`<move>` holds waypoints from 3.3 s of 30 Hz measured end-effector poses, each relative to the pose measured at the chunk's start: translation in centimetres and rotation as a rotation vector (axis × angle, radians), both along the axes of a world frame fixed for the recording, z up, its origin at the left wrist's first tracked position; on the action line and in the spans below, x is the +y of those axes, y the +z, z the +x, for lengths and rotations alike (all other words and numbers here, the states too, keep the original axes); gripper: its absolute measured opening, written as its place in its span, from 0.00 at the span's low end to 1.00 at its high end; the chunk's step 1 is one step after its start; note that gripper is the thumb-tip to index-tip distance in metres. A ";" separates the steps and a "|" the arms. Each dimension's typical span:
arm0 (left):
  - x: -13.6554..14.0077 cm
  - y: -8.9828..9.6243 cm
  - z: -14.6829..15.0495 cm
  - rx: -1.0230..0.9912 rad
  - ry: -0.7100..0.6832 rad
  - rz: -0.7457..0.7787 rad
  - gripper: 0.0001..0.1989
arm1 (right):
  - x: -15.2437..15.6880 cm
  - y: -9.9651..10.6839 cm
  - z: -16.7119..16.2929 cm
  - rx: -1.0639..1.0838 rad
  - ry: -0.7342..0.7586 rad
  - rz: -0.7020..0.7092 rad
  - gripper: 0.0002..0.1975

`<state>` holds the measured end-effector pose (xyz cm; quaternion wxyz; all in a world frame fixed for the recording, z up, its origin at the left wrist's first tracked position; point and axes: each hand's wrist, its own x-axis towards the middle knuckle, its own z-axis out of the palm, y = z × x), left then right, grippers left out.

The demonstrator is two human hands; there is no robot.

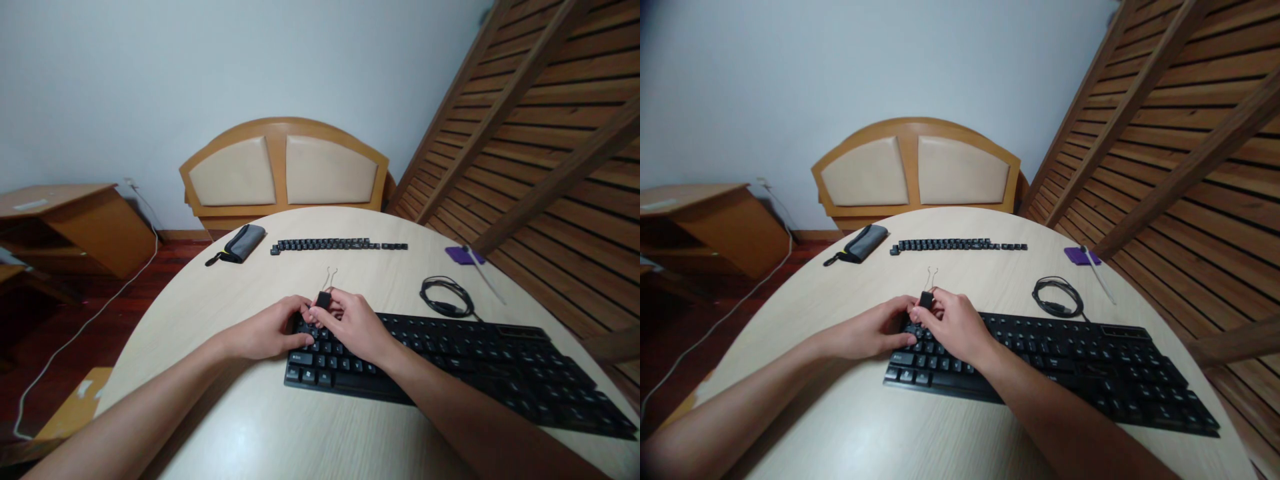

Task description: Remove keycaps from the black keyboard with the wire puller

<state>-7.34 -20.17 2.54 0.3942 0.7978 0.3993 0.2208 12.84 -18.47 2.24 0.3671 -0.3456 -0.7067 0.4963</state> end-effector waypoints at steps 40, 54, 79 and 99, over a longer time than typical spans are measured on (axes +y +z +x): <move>0.2 -0.7 1.1 -0.140 0.114 0.048 0.07 | 0.5 -0.6 0.3 -0.050 -0.100 0.049 0.11; 0.1 -0.7 1.9 -0.274 0.228 -0.018 0.06 | 1.1 -0.3 0.1 0.027 -0.131 -0.097 0.12; 0.2 -0.4 1.4 -0.116 0.141 0.370 0.10 | 1.5 -0.7 0.2 0.072 -0.152 -0.193 0.16; 0.2 -0.9 1.2 0.022 0.108 0.699 0.09 | 1.6 -0.2 0.3 0.144 -0.135 -0.219 0.18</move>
